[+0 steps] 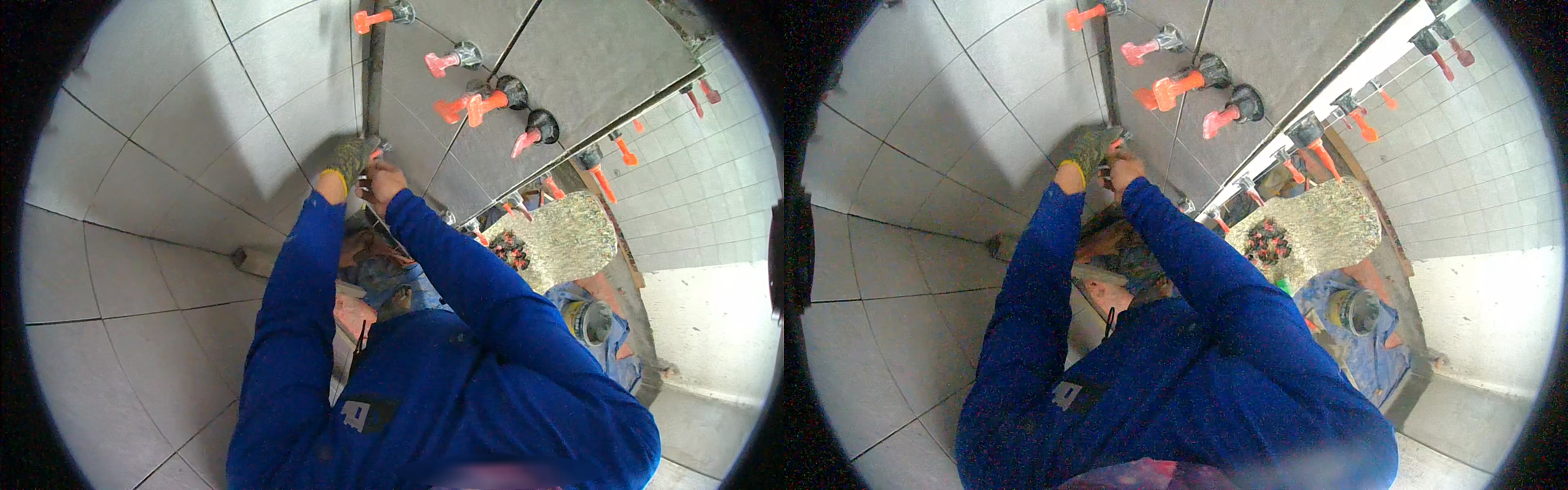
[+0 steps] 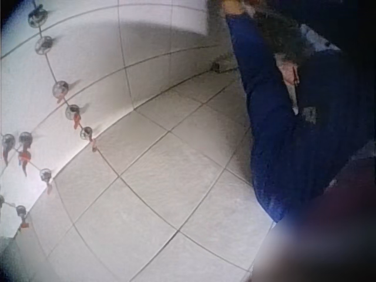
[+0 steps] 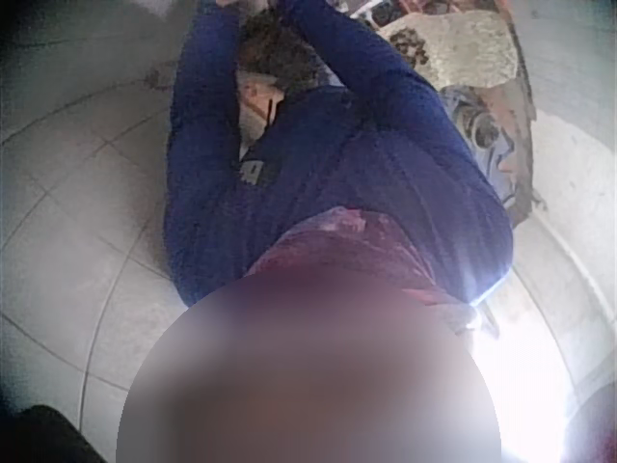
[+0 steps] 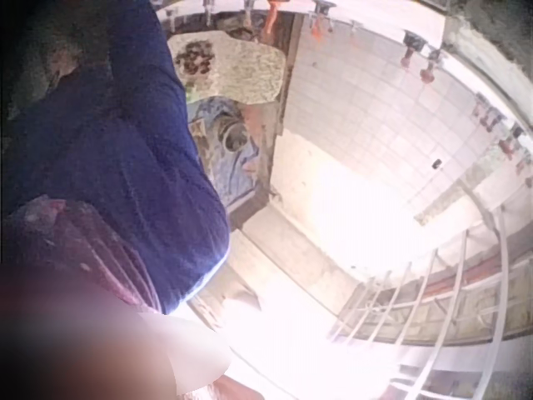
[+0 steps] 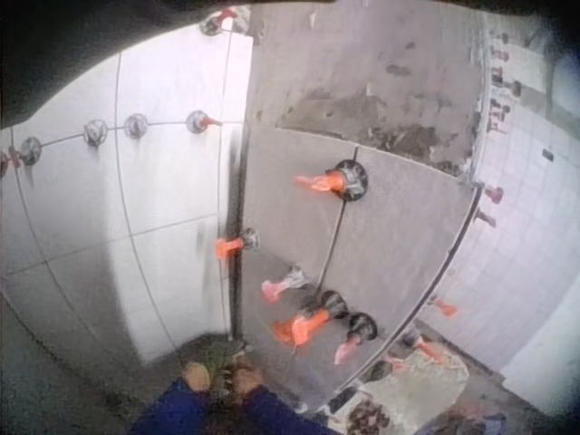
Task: The person installs white wall tiles by hand, using red tile leveling clips and wedges to maintain even spacing. They tap the tiles with a green rubber mallet to seat them and adjust the clips to align the joints.
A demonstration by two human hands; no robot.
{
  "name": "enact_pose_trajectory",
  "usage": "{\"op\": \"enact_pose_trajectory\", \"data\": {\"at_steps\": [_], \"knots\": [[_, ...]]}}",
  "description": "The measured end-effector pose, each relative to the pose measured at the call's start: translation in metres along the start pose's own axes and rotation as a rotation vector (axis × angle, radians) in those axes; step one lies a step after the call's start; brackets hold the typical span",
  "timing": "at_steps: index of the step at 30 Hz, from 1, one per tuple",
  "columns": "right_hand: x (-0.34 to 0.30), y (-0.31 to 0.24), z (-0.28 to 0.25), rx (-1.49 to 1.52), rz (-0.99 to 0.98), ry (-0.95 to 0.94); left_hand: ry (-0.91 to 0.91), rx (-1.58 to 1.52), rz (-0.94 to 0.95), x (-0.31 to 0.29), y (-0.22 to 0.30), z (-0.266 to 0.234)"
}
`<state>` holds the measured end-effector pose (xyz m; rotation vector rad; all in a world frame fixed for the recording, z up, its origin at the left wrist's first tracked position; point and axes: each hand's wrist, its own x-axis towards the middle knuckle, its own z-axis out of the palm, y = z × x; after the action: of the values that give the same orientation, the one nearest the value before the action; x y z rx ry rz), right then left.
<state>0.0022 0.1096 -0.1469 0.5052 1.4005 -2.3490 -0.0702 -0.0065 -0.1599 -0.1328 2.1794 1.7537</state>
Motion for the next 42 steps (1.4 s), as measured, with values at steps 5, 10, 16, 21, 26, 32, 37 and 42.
{"op": "enact_pose_trajectory", "data": {"at_steps": [5,10,16,21,26,32,37,42], "knots": [[-0.095,-0.016,-0.016,-0.201,0.113,-0.295,0.193,0.371,0.413,-0.024,-0.006,0.019],[-0.166,-0.035,-0.074,-0.600,-0.023,-0.426,0.277,0.696,0.553,-0.034,-0.012,0.019],[-0.226,-0.034,-0.143,-0.398,0.075,-0.125,-0.032,-0.149,0.026,-0.038,0.000,0.008],[-0.240,-0.033,-0.171,-0.340,-0.009,-0.054,0.110,0.029,0.279,-0.082,0.011,-0.012],[-0.216,-0.028,-0.165,-0.436,-0.029,-0.111,-0.099,-0.444,0.267,-0.132,-0.009,0.037],[-0.169,-0.020,-0.145,-0.401,-0.005,-0.068,0.235,-0.117,0.613,-0.164,-0.020,0.111],[-0.178,-0.020,-0.139,-0.374,-0.067,-0.171,0.394,0.136,0.575,-0.187,-0.029,0.143],[-0.190,-0.021,-0.130,-0.177,-0.087,-0.140,0.243,0.350,1.100,-0.194,-0.031,0.148]]}}
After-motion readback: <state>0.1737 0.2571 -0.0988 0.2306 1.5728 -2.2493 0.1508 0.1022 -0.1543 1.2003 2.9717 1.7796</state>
